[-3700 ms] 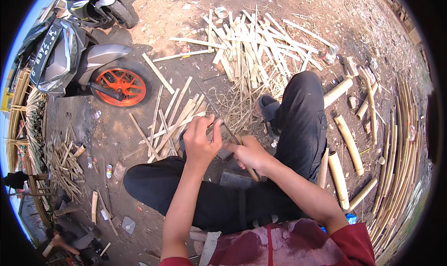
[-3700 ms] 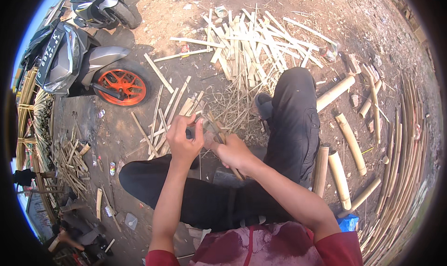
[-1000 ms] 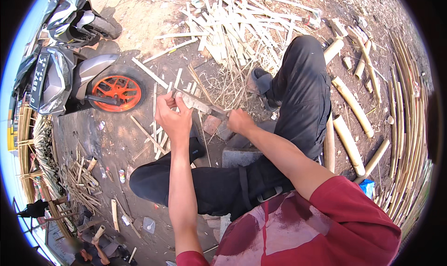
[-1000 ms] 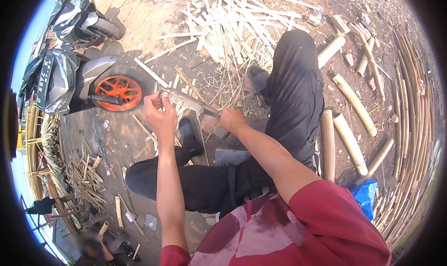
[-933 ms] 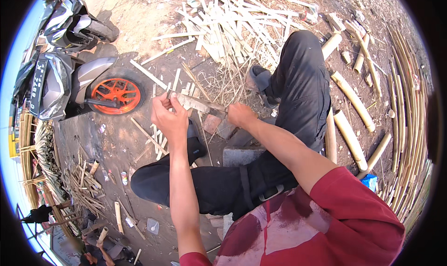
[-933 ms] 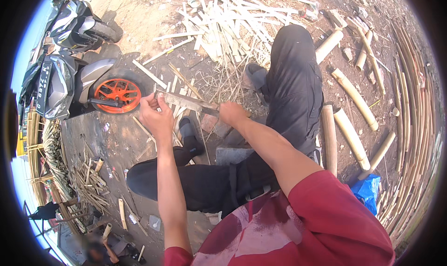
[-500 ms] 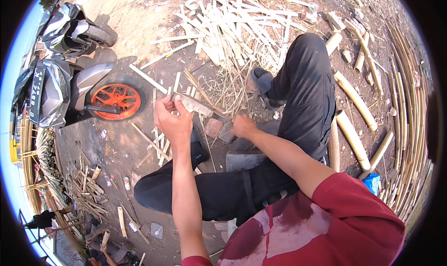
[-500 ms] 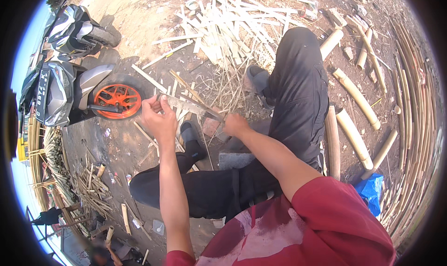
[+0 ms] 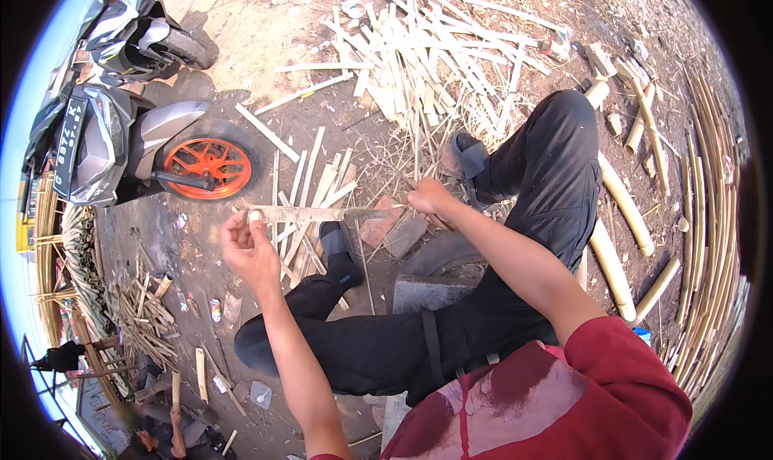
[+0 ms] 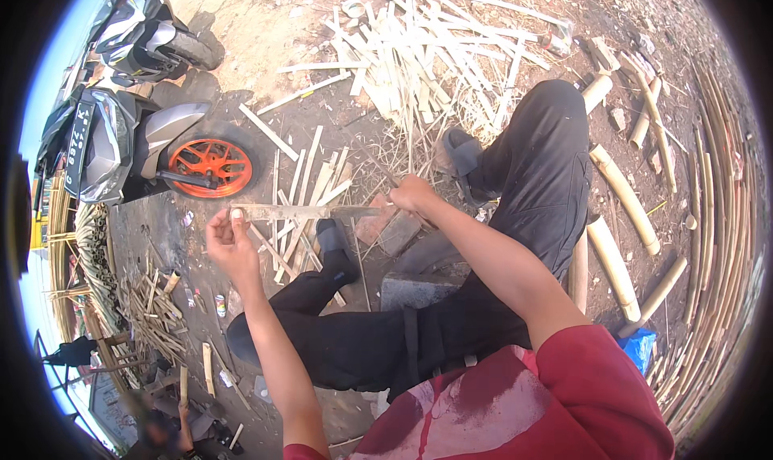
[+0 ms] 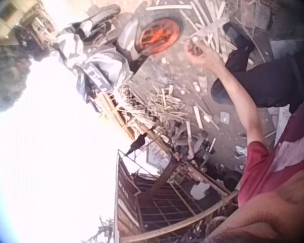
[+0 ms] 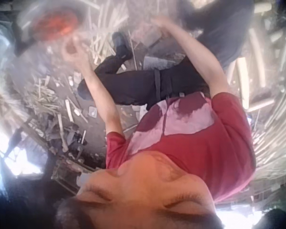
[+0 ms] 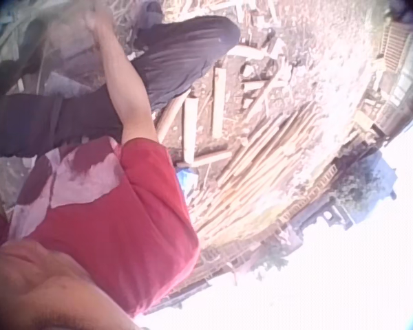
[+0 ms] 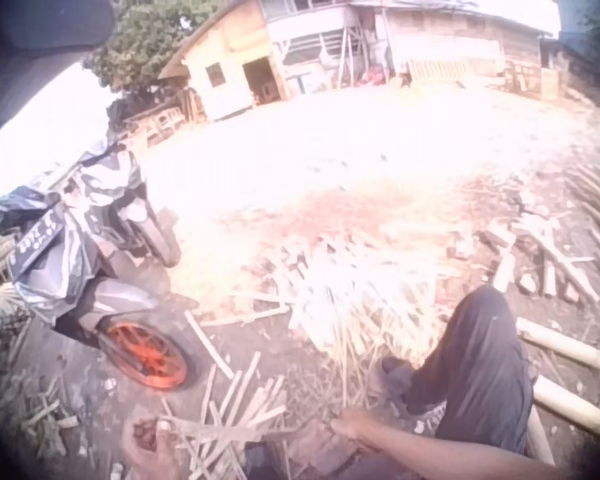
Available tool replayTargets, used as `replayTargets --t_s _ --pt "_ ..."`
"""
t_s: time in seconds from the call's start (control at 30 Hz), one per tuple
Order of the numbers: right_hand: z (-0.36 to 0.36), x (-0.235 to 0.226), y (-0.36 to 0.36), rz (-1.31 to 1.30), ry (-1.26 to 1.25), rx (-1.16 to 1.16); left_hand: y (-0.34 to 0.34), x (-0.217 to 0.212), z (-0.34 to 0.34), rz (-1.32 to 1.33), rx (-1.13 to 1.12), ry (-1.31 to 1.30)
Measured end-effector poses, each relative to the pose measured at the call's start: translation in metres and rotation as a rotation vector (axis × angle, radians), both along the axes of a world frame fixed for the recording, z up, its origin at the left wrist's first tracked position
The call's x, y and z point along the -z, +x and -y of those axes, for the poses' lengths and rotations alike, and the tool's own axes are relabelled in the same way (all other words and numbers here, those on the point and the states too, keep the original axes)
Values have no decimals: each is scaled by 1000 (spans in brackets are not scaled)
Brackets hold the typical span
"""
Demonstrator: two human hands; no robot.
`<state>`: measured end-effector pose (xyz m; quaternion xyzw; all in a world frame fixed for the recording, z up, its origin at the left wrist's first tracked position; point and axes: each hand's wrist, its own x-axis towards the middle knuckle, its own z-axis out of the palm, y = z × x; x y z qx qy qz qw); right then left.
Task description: The person whittles a thin strip of bamboo by drawing a knife along its length to smooth and thin it, frequently rotating the strip to work on different sides.
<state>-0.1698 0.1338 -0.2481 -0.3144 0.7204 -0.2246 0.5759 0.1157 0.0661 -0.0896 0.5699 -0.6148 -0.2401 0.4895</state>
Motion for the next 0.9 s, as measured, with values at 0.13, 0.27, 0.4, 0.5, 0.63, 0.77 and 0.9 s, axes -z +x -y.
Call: replayTargets --t_s 0.13,0.27,0.4,0.5,0.63,0.77,0.9 --pt "-4 -10 5 68 -22 56 0 -23 -48 37 1 -48" --pt "-22 -56 25 172 -42 27 -22 12 -63 174 23 -104" --pt "-42 -94 44 309 -145 -37 -44 10 -60 266 55 -269" --pt "-53 -90 59 144 -440 -46 -53 8 -57 338 144 -358" --pt "-56 -141 64 119 -375 -112 -42 11 -59 159 136 -230" --pt "-56 -158 70 303 -451 -59 -49 11 -58 -229 107 42" --pt "-47 -164 82 318 -508 -67 -49 12 -61 -316 123 100"
